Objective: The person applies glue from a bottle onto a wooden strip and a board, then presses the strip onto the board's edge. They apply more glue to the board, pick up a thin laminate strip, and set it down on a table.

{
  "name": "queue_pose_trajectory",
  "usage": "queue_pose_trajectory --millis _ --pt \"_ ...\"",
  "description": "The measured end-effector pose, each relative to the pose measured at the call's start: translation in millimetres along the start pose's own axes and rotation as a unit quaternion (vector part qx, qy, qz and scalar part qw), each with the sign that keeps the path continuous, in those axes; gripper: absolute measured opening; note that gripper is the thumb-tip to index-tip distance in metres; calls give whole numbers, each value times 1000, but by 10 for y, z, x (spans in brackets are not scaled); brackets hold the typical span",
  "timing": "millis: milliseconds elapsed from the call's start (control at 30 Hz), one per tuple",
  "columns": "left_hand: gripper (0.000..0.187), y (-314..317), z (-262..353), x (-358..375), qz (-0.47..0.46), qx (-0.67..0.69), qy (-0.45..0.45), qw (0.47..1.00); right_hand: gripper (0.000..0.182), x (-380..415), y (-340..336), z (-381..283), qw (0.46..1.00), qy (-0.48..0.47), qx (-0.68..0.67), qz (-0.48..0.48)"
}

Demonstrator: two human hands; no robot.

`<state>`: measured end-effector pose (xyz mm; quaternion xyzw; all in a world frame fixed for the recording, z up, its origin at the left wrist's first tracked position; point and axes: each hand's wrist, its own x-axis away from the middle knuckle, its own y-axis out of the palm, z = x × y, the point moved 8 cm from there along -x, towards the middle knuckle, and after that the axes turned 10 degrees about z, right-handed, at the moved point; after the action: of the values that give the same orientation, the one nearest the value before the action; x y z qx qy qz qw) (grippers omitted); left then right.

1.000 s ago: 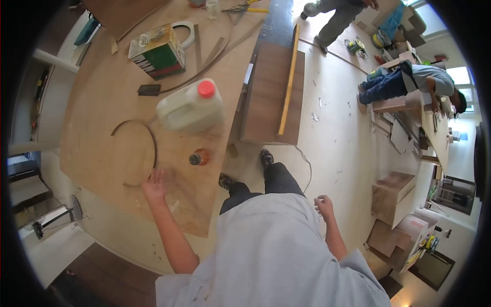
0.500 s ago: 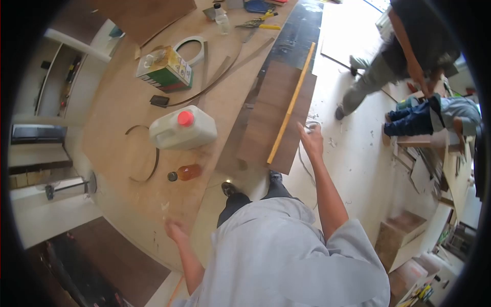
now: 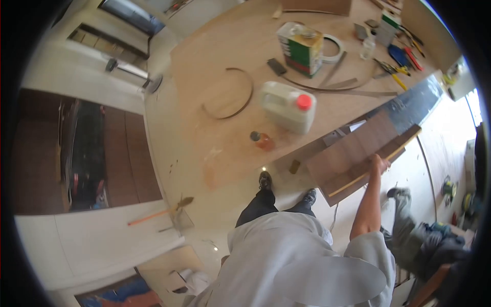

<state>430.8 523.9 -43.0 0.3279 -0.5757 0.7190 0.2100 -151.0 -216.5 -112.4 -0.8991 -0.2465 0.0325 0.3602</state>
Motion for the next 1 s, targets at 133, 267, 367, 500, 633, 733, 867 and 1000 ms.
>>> queue_pose_trajectory --millis 133,267,367,500,633,733,867,1000 --pt "63 7 172 -265 -18 35 -5 999 30 51 -204 195 956 -175 -2 -233" --pt "67 -284 801 -779 -17 55 29 998 24 320 -570 332 956 92 -143 -238" --pt "68 -669 1399 -1278 5 47 73 996 28 922 -977 -15 901 148 -338 -229" --pt "70 -1125 1866 -1860 21 29 130 991 45 1958 -1724 -941 907 -24 -364 -213" --pt "71 -1359 1802 -2348 -7 13 154 988 54 3132 -2208 -1961 899 -180 -327 -228" --pt "68 -1459 1496 -2627 -3 5 112 994 57 4160 -2264 -2641 901 -256 -258 -236" --pt "69 -1521 1067 -2784 -46 44 33 997 60 5353 -1792 -3079 879 -364 -110 -287" --pt "71 -1478 585 -2846 -65 135 -2 989 50 6410 -1186 -3107 834 -440 -4 -333"
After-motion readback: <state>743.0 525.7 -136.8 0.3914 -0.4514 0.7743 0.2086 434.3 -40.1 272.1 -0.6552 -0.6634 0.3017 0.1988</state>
